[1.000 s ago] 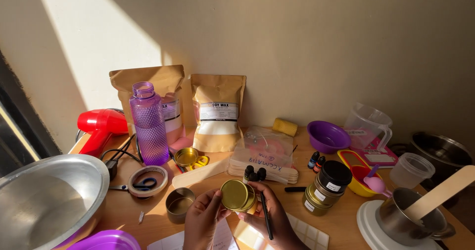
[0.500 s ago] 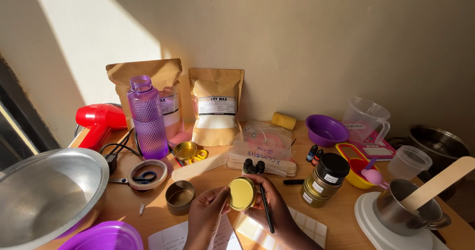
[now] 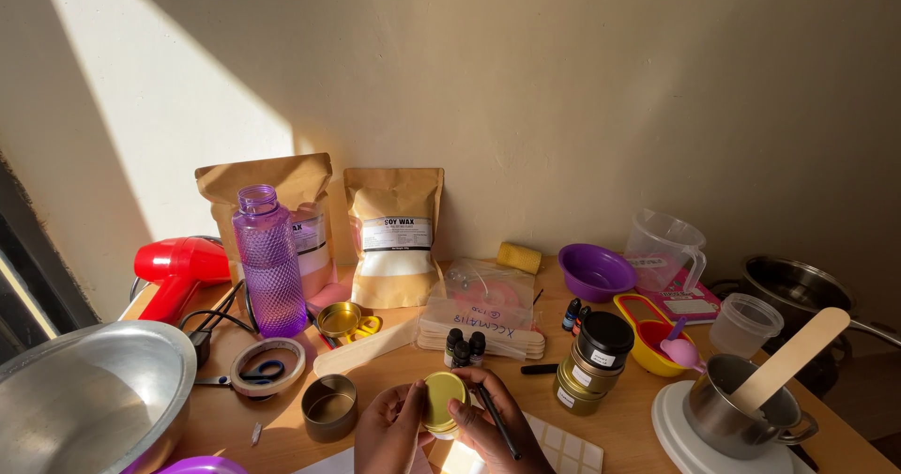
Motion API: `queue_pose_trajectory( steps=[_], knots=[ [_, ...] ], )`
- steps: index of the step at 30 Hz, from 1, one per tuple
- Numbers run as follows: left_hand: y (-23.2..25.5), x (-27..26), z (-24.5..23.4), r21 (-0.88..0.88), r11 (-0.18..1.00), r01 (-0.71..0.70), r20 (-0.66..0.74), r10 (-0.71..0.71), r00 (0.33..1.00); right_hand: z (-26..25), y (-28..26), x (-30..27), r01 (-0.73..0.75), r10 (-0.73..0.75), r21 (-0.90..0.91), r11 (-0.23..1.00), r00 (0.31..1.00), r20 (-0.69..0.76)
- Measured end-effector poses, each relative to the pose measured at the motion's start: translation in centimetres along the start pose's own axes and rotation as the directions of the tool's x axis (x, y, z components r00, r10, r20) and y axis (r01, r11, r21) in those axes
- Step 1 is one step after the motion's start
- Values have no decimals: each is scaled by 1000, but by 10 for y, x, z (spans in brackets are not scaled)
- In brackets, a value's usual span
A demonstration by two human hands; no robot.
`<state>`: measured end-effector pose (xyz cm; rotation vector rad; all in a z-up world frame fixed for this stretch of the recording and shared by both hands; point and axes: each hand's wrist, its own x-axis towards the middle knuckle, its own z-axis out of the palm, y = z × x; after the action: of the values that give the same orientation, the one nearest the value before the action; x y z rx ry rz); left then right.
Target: Writing on adhesive labels and applying them to the bottom of metal candle tins.
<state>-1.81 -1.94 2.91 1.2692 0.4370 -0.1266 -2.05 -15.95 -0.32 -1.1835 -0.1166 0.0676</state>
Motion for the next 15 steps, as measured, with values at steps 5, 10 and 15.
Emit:
queue_pose_trajectory(
  steps=[5, 10, 15],
  knots=[
    [-11, 17, -5, -111, 986, 126, 161, -108, 981, 11, -27, -13, -61, 61, -38, 997, 998, -7],
    [-15, 25, -8, -235, 947, 217, 279, -148, 949, 20, -36, -17, -17, 13, 57, 998, 998, 56],
    [-31, 43, -12, -310, 942, 129, 364, -8, 931, 13, -31, -8, -195, 200, 48, 980, 967, -160]
  ],
)
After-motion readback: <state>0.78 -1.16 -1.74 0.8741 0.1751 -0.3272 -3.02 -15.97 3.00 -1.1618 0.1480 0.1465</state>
